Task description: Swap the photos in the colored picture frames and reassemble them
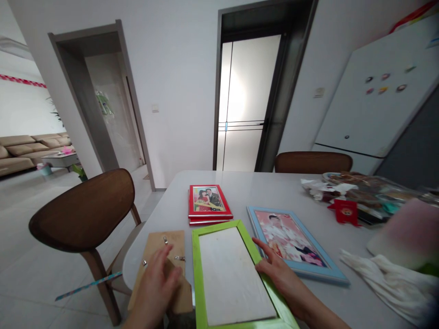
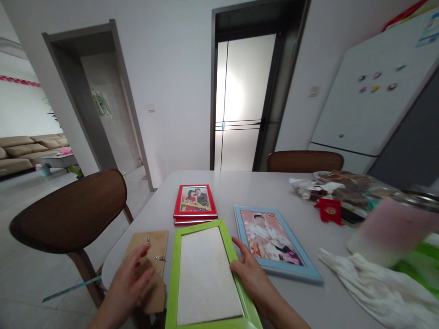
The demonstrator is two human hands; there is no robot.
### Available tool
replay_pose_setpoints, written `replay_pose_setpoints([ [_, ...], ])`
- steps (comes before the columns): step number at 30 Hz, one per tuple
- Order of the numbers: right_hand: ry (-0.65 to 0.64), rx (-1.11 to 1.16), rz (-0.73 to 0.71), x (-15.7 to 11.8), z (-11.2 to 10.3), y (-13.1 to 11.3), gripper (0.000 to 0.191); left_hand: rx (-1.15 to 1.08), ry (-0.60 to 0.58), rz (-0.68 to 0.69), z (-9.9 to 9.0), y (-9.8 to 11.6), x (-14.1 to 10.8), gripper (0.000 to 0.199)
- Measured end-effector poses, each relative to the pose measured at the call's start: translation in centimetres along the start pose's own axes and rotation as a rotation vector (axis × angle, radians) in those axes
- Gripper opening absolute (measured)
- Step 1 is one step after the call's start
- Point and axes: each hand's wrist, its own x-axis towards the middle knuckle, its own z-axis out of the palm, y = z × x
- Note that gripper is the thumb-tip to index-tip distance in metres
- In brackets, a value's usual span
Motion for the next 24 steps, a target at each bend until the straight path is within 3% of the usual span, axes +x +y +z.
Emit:
replay_pose_setpoints([
  [2, -0.044, 0.163, 0.041, -0.8, 0.2, -0.7, 0.072, -0.028, -0.13, 0.202, 2.6, 3.4, -1.5, 0.047],
  [4, -0.054, 0.212, 0.039, -1.4, 0.5, -1.3, 0.077, -0.037, -0.261, 0.442, 4.9, 6.5, -2.5, 0.064],
  [7, -0.05, 0.199, 0.008, -1.7, 0.7, -1.9, 0.079, -0.009, -0.249, 0.606, 6.9, 9.6, -2.7, 0.063],
  [11, -0.022, 0.005, -0.088, -0.5, 0.4, -0.9, 0.075, 0.018, -0.161, 0.717, 6.2, 10.6, -2.2, 0.052],
  [14, 0.08, -0.317, -0.195, 0.9, -0.2, 0.8, 0.07, -0.068, -0.01, 0.552, 3.9, 9.8, -2.2, 0.054],
  [17, 0.181, -0.688, -0.258, 1.9, -0.9, 2.3, 0.062, -0.179, 0.128, 0.149, 1.2, 7.8, -2.2, 0.048],
  [19, 0.19, -0.841, -0.269, 2.1, -1.2, 2.7, 0.057, -0.214, 0.149, -0.06, -0.2, 5.7, -2.3, 0.048],
  [24, 0.199, -1.041, -0.314, 2.2, -1.2, 3.1, 0.049, -0.119, 0.032, -0.159, -1.0, 0.0, -3.1, 0.045],
])
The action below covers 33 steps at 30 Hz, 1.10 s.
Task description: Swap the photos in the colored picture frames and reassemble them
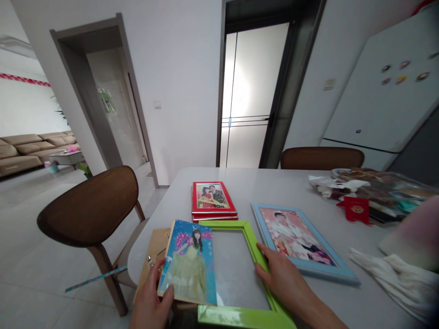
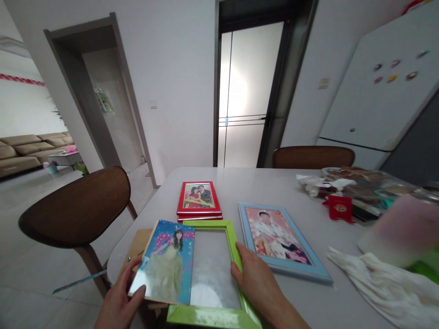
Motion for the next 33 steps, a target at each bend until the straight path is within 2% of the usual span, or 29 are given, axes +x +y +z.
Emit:
replay_pose_setpoints([
  [3, 0.003, -0.071, -0.032, -0.1, 0.3, -0.1, 0.042, 0.223, -0.121, 0.029, 0.2, -1.5, -0.3, 0.047],
  [6, -0.022, -0.138, -0.032, -0.2, 0.2, -0.3, 0.039, 0.416, -0.198, 0.06, 0.1, -1.3, -0.3, 0.052],
  [10, 0.022, -0.179, -0.02, -0.4, -0.7, -1.0, 0.033, 0.592, -0.205, 0.056, -0.4, -0.2, -0.1, 0.048],
  [13, 0.073, 0.01, -0.084, -0.2, -0.9, -2.6, 0.033, 0.618, -0.154, 0.121, -0.4, 0.3, 0.0, 0.044],
  [16, -0.038, 0.424, -0.094, 0.5, 0.4, -5.0, 0.04, 0.535, -0.15, 0.304, 0.6, 0.6, -0.2, 0.047],
  [19, -0.177, 0.882, 0.082, 1.3, 2.9, -7.4, 0.052, 0.445, -0.227, 0.512, 1.9, 0.8, -0.5, 0.058],
  [21, -0.237, 1.134, 0.188, 1.8, 4.2, -8.7, 0.053, 0.428, -0.271, 0.58, 2.6, 1.0, -0.7, 0.064],
  [23, -0.286, 1.319, 0.214, 2.0, 4.4, -9.8, 0.044, 0.43, -0.28, 0.602, 3.0, 1.3, -0.7, 0.068],
  [26, -0.306, 1.457, 0.198, 1.7, 2.5, -11.3, 0.029, 0.394, -0.227, 0.632, 3.5, 1.9, -0.3, 0.074],
  [30, -0.199, 1.498, 0.131, 0.8, -1.5, -12.4, 0.035, 0.141, -0.044, 0.695, 4.2, 3.1, 0.6, 0.063],
  [32, -0.157, 1.502, 0.095, 0.3, -2.4, -12.1, 0.041, -0.075, 0.034, 0.632, 4.5, 4.3, 0.8, 0.052],
  [33, -0.135, 1.485, 0.11, 0.1, -2.5, -11.7, 0.043, -0.201, 0.072, 0.55, 4.7, 5.0, 0.7, 0.046],
])
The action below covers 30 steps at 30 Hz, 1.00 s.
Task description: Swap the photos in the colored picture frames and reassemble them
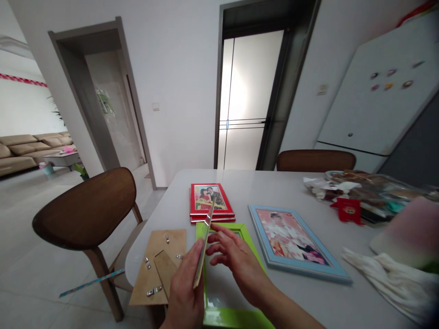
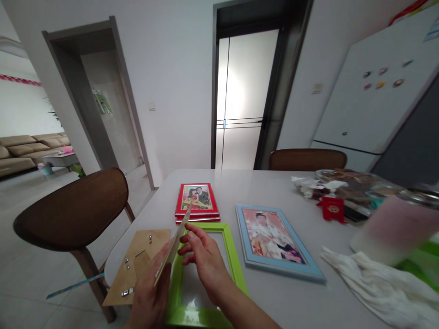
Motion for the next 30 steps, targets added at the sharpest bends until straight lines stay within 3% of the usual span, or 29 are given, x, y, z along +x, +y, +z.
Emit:
replay_pose_setpoints([
  [3, 0.129, -0.025, 0.108, -0.4, -1.7, 1.6, 0.045, -0.355, 0.176, -0.378, 1.4, 2.0, 0.6, 0.032],
  [5, 0.136, 0.079, 0.181, -0.5, -2.9, 3.0, 0.041, -0.569, 0.22, -0.594, 2.4, 2.9, 0.7, 0.037],
  [7, 0.108, 0.214, 0.171, -0.5, -4.1, 3.9, 0.037, -0.722, 0.222, -0.715, 3.4, 3.3, 0.6, 0.043],
  [10, 0.136, 0.255, 0.129, -0.6, -6.0, 3.6, 0.039, -0.821, 0.233, -0.767, 3.9, 2.5, 0.4, 0.05],
  [12, 0.162, 0.173, 0.152, -0.5, -7.2, 2.8, 0.043, -0.761, 0.195, -0.733, 3.4, 1.4, 0.1, 0.054],
  [15, 0.175, -0.019, 0.179, -0.4, -8.3, 1.7, 0.046, -0.44, 0.002, -0.597, 2.3, -0.5, -0.7, 0.05],
  [18, 0.139, -0.187, 0.167, -0.1, -8.2, 1.3, 0.049, -0.073, -0.234, -0.361, 1.6, -1.8, -1.8, 0.047],
  [21, 0.099, -0.323, 0.12, 0.6, -7.9, 1.4, 0.052, 0.13, -0.382, -0.125, 1.6, -2.4, -2.6, 0.052],
  [25, 0.091, -0.728, 0.02, 1.7, -7.9, 1.7, 0.046, 0.29, -0.47, 0.081, 1.9, -2.8, -3.1, 0.05],
  [30, 0.115, -1.4, -0.144, 2.2, -8.4, 2.2, 0.03, 0.38, -0.493, 0.162, 2.3, -2.9, -3.1, 0.046],
])
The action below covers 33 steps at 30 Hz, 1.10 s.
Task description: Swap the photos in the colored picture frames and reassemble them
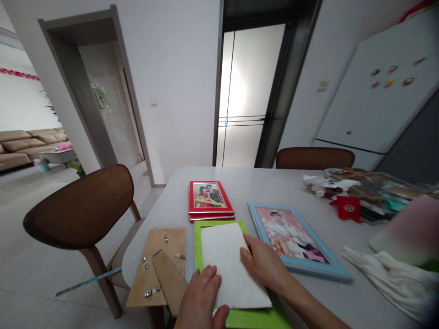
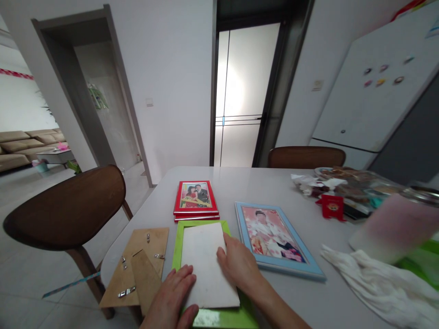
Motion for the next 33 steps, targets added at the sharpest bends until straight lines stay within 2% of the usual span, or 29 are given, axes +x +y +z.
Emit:
replay_pose_setpoints([
  [3, 0.018, -0.244, 0.018, -0.1, 0.4, 0.3, 0.026, -0.011, -0.034, -0.01, -1.0, -0.2, -0.4, 0.052],
  [5, 0.016, -0.291, 0.006, -0.2, 0.4, 0.4, 0.028, -0.009, -0.086, -0.049, -2.4, -0.9, -1.3, 0.06],
  [8, 0.012, -0.21, -0.033, -0.7, 0.4, -0.6, 0.034, 0.098, -0.102, -0.195, -4.5, -3.1, -3.8, 0.074],
  [11, -0.037, -0.016, -0.19, -1.8, 1.0, -3.7, 0.035, 0.27, -0.048, -0.354, -5.4, -5.9, -6.5, 0.075],
  [14, -0.096, 0.081, -0.386, -3.1, 2.8, -7.9, 0.035, 0.346, 0.051, -0.333, -5.2, -8.0, -7.9, 0.068],
  [16, -0.114, 0.05, -0.461, -3.5, 4.4, -10.2, 0.046, 0.368, 0.113, -0.275, -5.0, -8.6, -8.0, 0.064],
  [18, -0.112, 0.037, -0.464, -3.6, 5.7, -11.7, 0.055, 0.401, 0.154, -0.242, -5.3, -8.5, -7.8, 0.06],
  [21, -0.089, 0.14, -0.403, -3.4, 6.1, -12.4, 0.049, 0.431, 0.218, -0.218, -6.5, -7.5, -7.0, 0.052],
  [24, -0.042, 0.28, -0.383, -3.8, 4.2, -11.6, 0.044, 0.376, 0.271, -0.171, -7.5, -5.7, -5.7, 0.048],
  [26, -0.005, 0.302, -0.406, -4.5, 2.4, -10.1, 0.043, 0.315, 0.289, -0.114, -7.3, -4.0, -4.5, 0.048],
  [29, 0.067, 0.244, -0.423, -5.8, 0.0, -6.4, 0.041, 0.205, 0.265, -0.001, -5.5, -1.3, -2.4, 0.049],
  [33, 0.106, 0.152, -0.323, -7.2, -1.0, -1.0, 0.037, 0.028, 0.091, 0.062, -2.0, 1.1, -0.1, 0.054],
])
